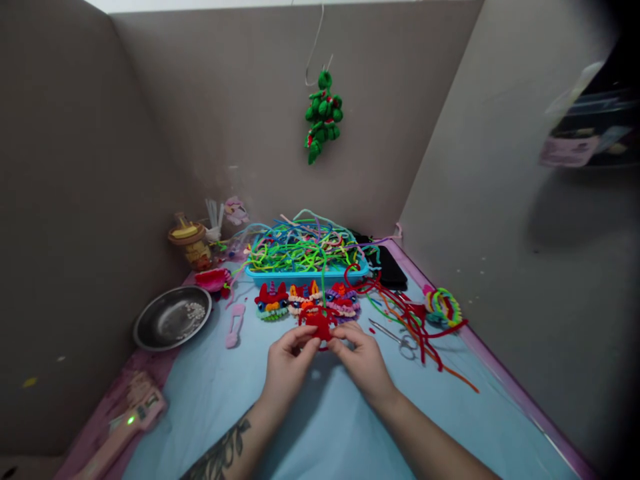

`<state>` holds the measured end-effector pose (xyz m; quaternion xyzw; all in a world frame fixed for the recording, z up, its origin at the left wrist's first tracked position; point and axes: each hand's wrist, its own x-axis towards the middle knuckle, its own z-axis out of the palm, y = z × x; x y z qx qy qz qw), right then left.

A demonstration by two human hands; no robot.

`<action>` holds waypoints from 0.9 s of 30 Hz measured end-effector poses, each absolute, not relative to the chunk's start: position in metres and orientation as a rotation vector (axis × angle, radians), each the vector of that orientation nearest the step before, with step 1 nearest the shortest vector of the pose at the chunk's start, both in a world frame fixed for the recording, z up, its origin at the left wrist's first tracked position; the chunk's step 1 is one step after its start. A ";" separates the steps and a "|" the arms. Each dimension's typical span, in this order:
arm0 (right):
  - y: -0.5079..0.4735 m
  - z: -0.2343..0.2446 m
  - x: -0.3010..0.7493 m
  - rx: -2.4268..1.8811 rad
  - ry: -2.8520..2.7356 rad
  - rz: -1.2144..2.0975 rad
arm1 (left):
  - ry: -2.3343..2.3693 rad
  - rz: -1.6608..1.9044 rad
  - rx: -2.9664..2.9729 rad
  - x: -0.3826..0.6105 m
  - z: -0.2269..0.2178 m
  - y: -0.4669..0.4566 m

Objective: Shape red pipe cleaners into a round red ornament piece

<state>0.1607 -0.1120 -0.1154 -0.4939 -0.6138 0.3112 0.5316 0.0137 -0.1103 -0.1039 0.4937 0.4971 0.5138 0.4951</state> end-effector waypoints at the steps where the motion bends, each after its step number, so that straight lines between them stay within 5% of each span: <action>1: -0.112 -0.115 0.161 -1.177 -1.456 0.762 | 1.207 1.244 1.210 0.014 -0.103 -0.111; 27: -0.111 -0.119 0.162 -1.317 -1.480 0.565 | 1.031 1.225 1.095 0.017 -0.107 -0.109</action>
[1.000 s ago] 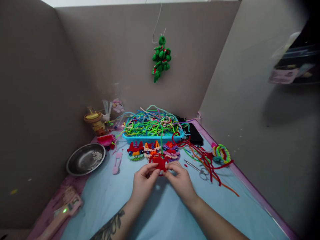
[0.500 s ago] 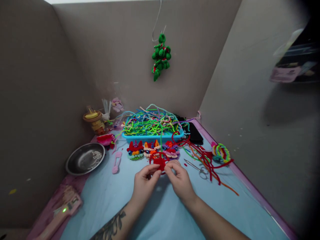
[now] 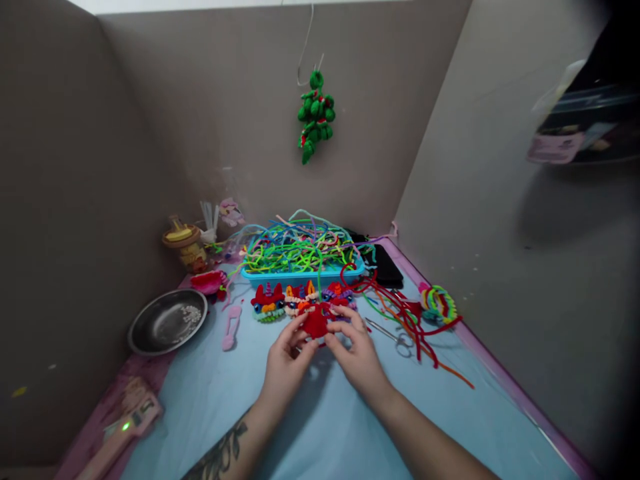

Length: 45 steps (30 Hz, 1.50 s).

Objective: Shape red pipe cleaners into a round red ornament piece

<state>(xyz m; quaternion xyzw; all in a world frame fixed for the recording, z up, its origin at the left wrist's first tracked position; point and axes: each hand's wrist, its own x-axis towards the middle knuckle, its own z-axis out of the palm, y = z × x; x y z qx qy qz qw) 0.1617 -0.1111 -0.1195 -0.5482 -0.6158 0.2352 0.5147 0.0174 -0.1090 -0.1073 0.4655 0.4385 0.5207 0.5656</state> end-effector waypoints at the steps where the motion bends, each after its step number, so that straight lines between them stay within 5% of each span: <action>1: -0.111 -0.119 0.161 -1.318 -1.494 0.569 | 1.009 1.216 1.079 0.018 -0.106 -0.109; 15: -0.121 -0.108 0.152 -1.300 -1.578 0.370 | 1.125 1.209 1.125 0.021 -0.104 -0.111; 25: -0.101 -0.120 0.173 -1.189 -1.338 0.852 | 1.055 1.082 1.078 0.018 -0.103 -0.105; 45: -0.097 -0.125 0.167 -1.207 -1.096 0.880 | 1.250 1.241 1.365 0.013 -0.107 -0.111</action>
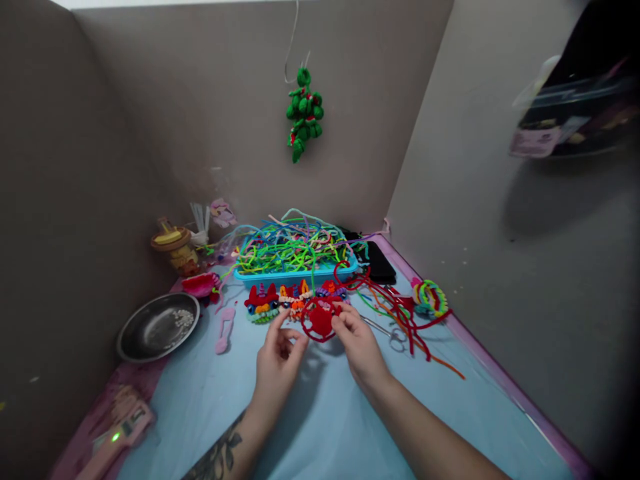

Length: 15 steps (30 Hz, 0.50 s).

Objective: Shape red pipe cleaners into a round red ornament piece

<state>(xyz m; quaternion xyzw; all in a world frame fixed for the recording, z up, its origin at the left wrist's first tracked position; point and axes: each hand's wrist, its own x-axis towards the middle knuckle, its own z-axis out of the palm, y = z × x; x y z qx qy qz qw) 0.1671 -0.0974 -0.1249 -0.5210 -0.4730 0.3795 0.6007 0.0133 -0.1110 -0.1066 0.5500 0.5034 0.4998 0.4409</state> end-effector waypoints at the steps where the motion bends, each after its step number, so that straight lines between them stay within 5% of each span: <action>1: -0.098 -0.125 0.165 -1.202 -1.059 0.881 | 1.238 1.195 1.389 0.014 -0.108 -0.112; 15: -0.117 -0.109 0.143 -1.265 -1.121 0.884 | 1.240 1.243 1.220 0.025 -0.103 -0.116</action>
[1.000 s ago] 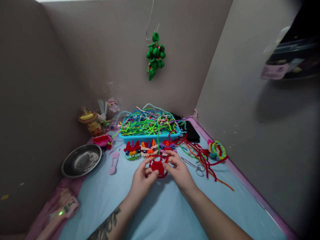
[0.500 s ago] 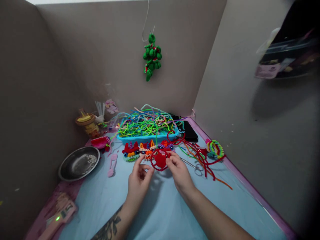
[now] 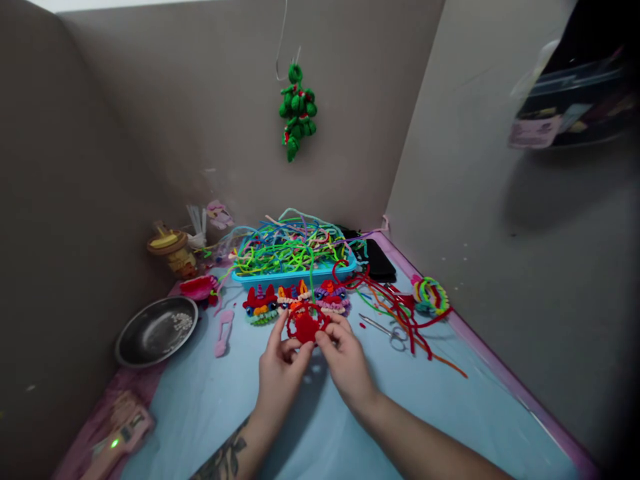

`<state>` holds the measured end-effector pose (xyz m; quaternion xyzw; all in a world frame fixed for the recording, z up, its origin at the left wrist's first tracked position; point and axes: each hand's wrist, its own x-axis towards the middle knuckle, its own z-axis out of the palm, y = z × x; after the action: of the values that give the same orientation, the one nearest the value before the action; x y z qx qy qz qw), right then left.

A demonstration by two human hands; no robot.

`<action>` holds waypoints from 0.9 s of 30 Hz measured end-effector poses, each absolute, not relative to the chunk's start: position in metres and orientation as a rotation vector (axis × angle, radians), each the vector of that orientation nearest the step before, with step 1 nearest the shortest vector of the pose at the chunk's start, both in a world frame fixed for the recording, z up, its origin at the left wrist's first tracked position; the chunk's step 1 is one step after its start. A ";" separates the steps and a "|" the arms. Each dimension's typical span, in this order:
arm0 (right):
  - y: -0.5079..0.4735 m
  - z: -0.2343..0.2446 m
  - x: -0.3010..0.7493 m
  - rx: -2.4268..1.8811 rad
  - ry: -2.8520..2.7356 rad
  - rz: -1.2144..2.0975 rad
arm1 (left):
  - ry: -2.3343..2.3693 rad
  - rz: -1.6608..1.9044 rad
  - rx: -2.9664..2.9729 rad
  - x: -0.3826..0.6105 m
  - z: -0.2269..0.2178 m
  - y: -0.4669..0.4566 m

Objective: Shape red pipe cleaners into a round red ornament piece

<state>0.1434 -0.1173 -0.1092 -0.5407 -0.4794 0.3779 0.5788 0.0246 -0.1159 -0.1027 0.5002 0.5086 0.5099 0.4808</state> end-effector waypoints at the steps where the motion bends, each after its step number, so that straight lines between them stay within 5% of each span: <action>1: -0.118 -0.108 0.143 -1.264 -1.122 0.873 | 1.237 1.239 1.215 0.025 -0.102 -0.116; 27: -0.119 -0.109 0.141 -1.279 -1.174 0.823 | 1.128 1.205 1.014 0.022 -0.099 -0.111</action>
<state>0.1411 -0.1191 -0.1088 -0.5457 -0.5008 0.3510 0.5729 0.0222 -0.1107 -0.0992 0.4314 0.4798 0.5126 0.5664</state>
